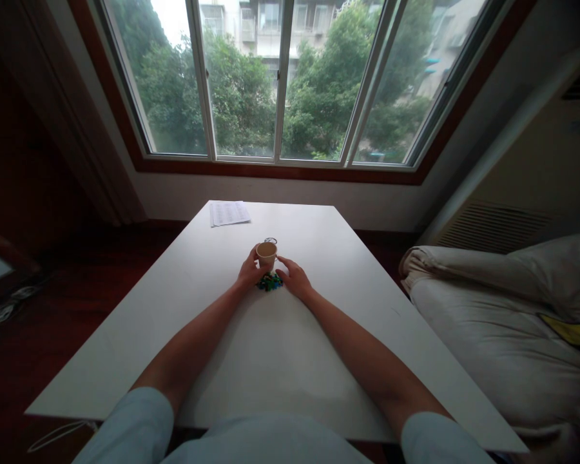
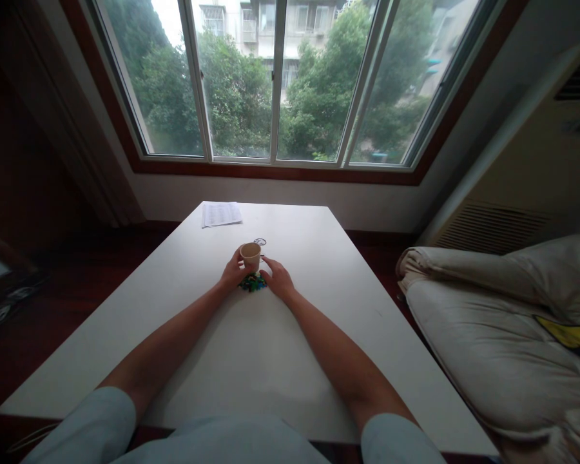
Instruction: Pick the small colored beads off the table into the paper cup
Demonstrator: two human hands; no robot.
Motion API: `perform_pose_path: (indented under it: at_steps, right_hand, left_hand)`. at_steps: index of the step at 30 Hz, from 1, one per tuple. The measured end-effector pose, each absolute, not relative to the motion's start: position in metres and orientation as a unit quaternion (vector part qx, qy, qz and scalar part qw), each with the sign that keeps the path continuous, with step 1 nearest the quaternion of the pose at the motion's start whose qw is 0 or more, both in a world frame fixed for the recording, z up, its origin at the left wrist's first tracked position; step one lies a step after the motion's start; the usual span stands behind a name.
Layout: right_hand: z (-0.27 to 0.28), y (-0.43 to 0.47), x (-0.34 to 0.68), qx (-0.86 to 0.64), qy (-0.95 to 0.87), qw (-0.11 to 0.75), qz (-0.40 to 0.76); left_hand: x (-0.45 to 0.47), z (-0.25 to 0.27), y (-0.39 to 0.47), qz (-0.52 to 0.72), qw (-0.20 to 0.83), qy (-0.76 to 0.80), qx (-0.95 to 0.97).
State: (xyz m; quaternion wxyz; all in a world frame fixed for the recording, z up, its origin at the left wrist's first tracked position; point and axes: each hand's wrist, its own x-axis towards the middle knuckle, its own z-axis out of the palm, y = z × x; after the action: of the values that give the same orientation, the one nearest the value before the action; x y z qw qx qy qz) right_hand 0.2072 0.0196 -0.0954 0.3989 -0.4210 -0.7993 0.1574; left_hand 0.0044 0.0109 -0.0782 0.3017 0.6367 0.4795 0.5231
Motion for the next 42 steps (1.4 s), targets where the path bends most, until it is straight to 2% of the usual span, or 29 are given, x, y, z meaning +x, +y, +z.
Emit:
perform_pose_path:
  at_steps: [18, 29, 37, 42]
  right_hand:
    - [-0.092, 0.018, 0.205, -0.435, -0.797, 0.386, 0.162]
    - [-0.092, 0.018, 0.206, -0.432, -0.824, 0.341, 0.138]
    - [-0.087, 0.014, 0.207, -0.409, -0.853, 0.313, 0.085]
    - [-0.083, 0.013, 0.21, -0.411, -0.856, 0.303, 0.077]
  left_hand:
    - [-0.012, -0.085, 0.022, 0.502, 0.262, 0.56, 0.605]
    - [-0.018, -0.088, 0.025, 0.407, 0.143, 0.605, 0.669]
    - [-0.017, -0.082, 0.021, 0.38, 0.199, 0.591, 0.683]
    - [-0.025, -0.076, 0.021, 0.338, 0.186, 0.622, 0.682]
